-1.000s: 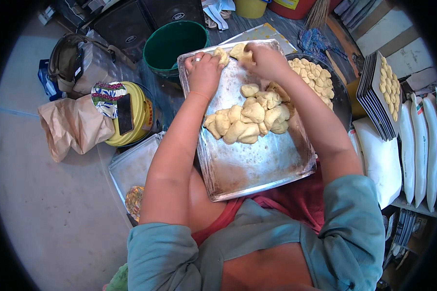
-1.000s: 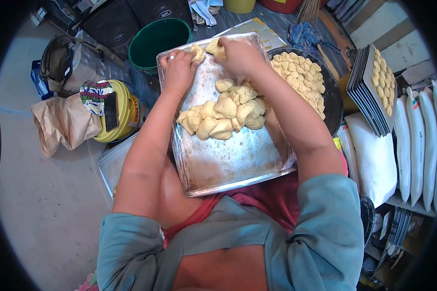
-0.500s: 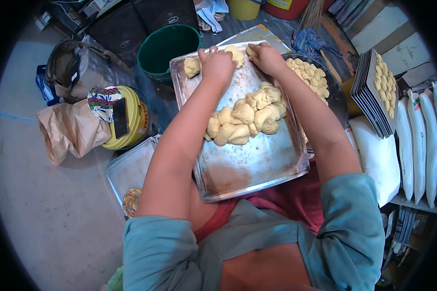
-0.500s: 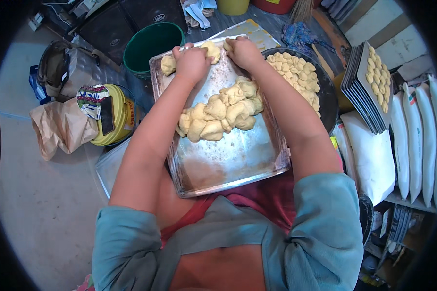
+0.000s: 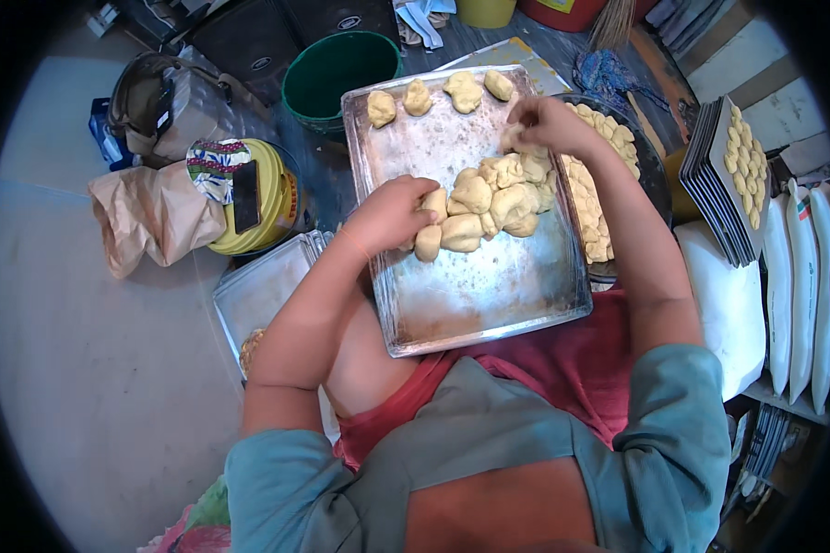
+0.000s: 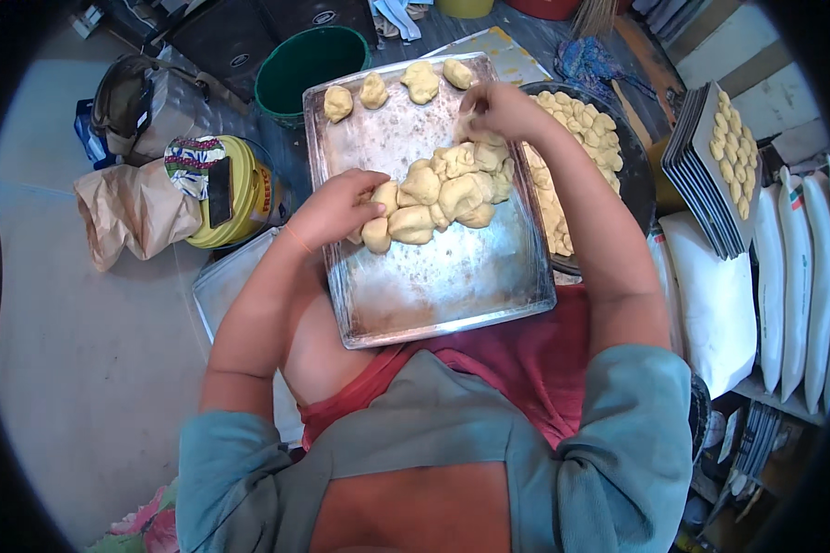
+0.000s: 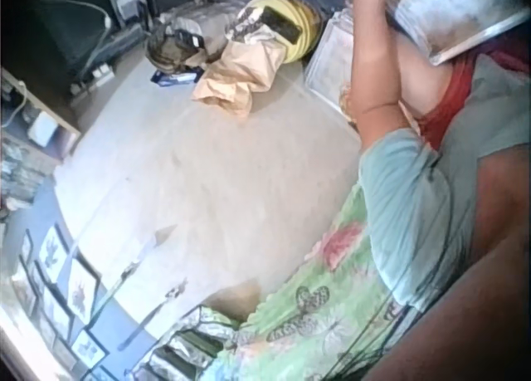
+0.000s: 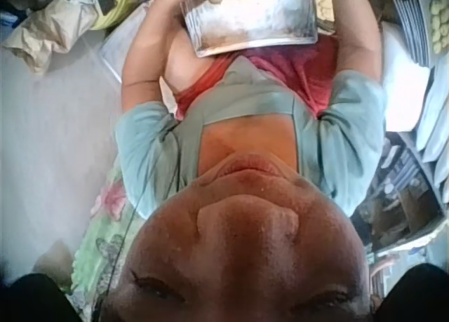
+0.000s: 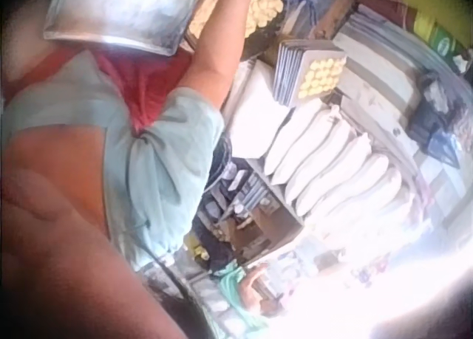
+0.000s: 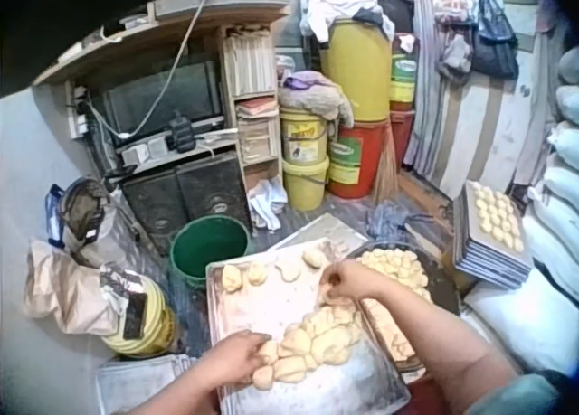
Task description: The person wipes down metal baking trays, then takes portions of dough from a large black bowl and arranges them in rows onto the trays.
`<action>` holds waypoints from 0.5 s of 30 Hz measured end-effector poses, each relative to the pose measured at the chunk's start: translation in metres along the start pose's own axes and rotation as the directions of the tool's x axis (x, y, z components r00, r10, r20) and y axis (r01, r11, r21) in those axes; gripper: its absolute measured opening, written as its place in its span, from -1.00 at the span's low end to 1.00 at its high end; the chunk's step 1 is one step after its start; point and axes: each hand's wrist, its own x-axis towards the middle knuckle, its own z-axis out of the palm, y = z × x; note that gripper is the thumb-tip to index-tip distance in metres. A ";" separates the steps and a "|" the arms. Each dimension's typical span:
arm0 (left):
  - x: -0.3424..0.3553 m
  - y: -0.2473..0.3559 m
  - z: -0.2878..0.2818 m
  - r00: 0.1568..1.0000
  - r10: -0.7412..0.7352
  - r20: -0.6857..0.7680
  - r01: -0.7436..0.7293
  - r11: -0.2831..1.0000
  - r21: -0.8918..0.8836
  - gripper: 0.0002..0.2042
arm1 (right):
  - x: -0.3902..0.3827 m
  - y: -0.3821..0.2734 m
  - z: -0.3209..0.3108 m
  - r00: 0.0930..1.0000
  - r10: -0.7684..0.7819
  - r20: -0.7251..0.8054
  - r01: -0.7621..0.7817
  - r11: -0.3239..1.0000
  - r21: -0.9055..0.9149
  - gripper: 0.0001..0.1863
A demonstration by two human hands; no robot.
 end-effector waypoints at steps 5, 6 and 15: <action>-0.003 -0.045 -0.007 0.937 -0.331 -0.112 0.234 0.833 -0.502 -0.75 | 0.042 -0.065 0.026 0.965 -0.051 -0.257 0.130 0.945 0.301 -0.75; 0.000 -0.038 -0.006 0.940 -0.323 -0.107 0.229 0.834 -0.502 -0.75 | 0.049 -0.070 0.038 0.970 -0.027 -0.241 0.113 0.930 0.350 -0.73; 0.001 -0.032 0.010 0.954 -0.227 -0.196 0.179 0.955 -0.235 -0.63 | 0.034 -0.089 0.073 0.983 -0.122 -0.137 0.112 0.991 -0.078 -0.64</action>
